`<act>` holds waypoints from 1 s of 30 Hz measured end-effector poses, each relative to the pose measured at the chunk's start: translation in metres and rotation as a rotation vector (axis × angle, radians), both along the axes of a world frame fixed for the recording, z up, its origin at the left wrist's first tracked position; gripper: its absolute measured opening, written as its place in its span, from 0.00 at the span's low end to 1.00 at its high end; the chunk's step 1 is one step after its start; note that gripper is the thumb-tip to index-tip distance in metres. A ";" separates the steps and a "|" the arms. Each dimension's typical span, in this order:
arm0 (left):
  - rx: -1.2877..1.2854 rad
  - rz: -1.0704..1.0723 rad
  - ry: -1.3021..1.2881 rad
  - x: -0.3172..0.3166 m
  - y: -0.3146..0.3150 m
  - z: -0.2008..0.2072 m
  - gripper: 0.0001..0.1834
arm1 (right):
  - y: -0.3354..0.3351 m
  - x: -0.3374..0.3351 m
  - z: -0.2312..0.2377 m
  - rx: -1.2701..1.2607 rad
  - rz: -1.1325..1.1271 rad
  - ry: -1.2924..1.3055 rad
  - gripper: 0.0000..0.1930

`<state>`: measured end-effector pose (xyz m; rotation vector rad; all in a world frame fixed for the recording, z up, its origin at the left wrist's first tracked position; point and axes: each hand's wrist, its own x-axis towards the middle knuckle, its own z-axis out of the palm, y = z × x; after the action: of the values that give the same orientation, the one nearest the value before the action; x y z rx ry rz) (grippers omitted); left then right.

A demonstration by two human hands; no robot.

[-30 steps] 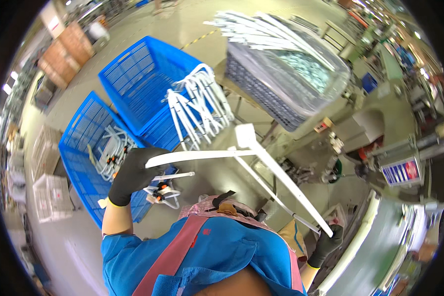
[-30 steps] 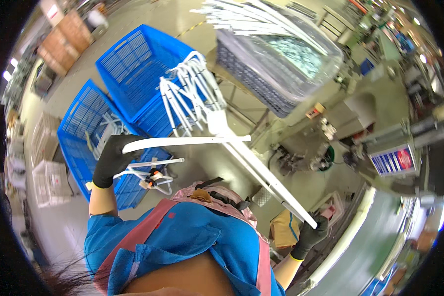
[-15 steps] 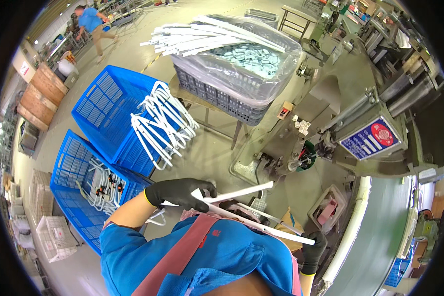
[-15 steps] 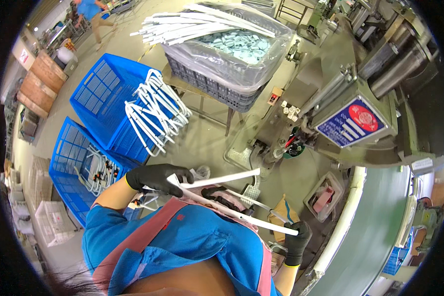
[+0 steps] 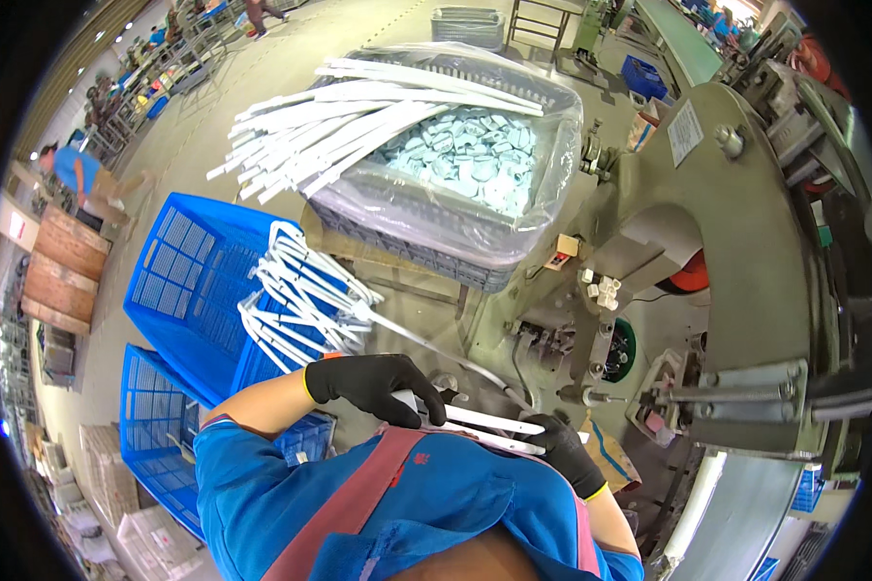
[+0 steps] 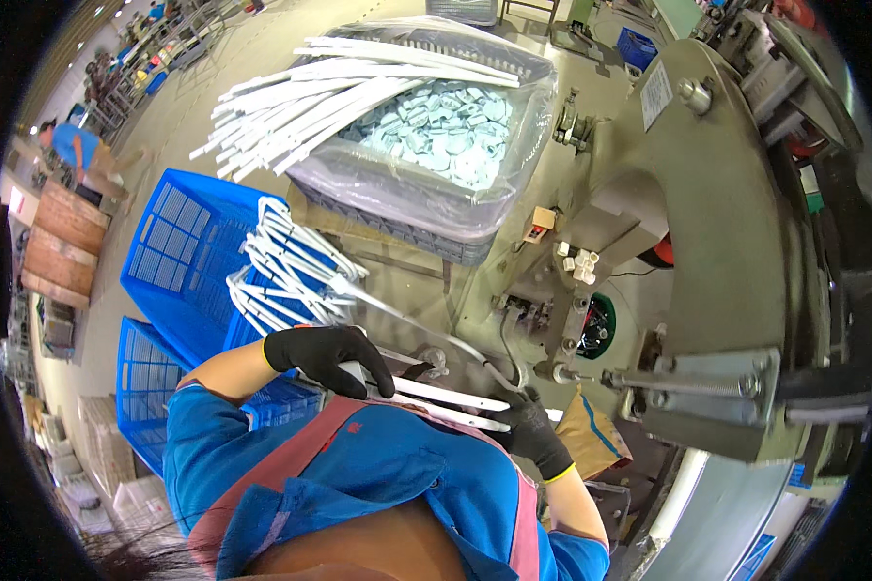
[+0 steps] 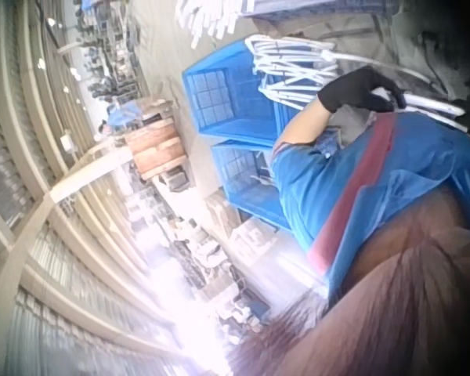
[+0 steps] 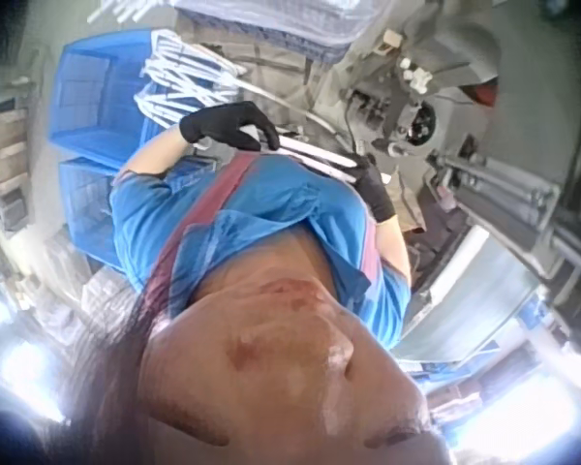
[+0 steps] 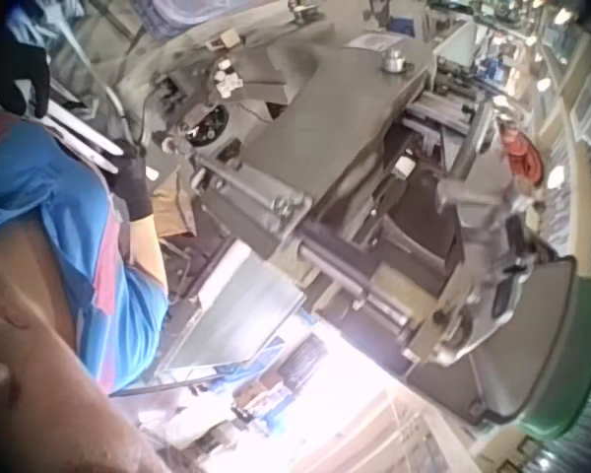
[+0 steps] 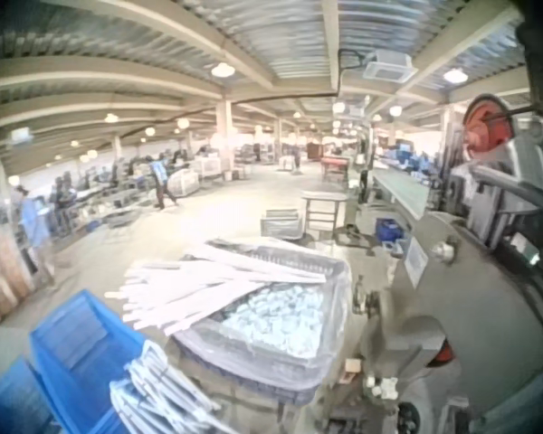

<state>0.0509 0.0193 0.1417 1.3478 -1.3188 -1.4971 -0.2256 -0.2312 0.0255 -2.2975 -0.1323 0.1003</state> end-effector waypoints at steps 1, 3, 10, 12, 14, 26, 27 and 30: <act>0.038 -0.027 0.003 0.016 -0.004 -0.002 0.22 | 0.003 0.004 -0.004 -0.063 -0.066 -0.016 0.19; -0.037 -0.099 -0.156 0.043 -0.015 -0.010 0.32 | 0.016 0.006 -0.009 -0.235 -0.180 -0.024 0.20; -0.203 0.550 -0.798 0.213 -0.136 -0.050 0.12 | 0.046 0.005 0.010 -0.547 -0.428 0.104 0.14; -0.367 0.554 -1.218 0.259 -0.173 -0.067 0.07 | 0.046 0.005 0.025 -0.565 -0.435 0.101 0.14; -0.151 0.341 -1.360 0.295 -0.197 -0.086 0.13 | 0.049 0.004 0.037 -0.547 -0.497 0.166 0.14; 0.003 0.368 -0.996 0.335 -0.218 -0.101 0.24 | 0.057 -0.018 0.038 -0.538 -0.643 0.278 0.14; -0.063 0.356 -0.928 0.329 -0.215 -0.102 0.22 | 0.057 -0.018 0.038 -0.529 -0.653 0.257 0.14; -0.261 0.160 -1.078 0.307 -0.209 -0.112 0.17 | 0.056 -0.016 0.039 -0.532 -0.652 0.226 0.12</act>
<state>0.3583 -0.1897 0.0296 2.1065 -1.8621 -0.3844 -0.2413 -0.1756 0.0649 -2.7062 0.8459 0.0595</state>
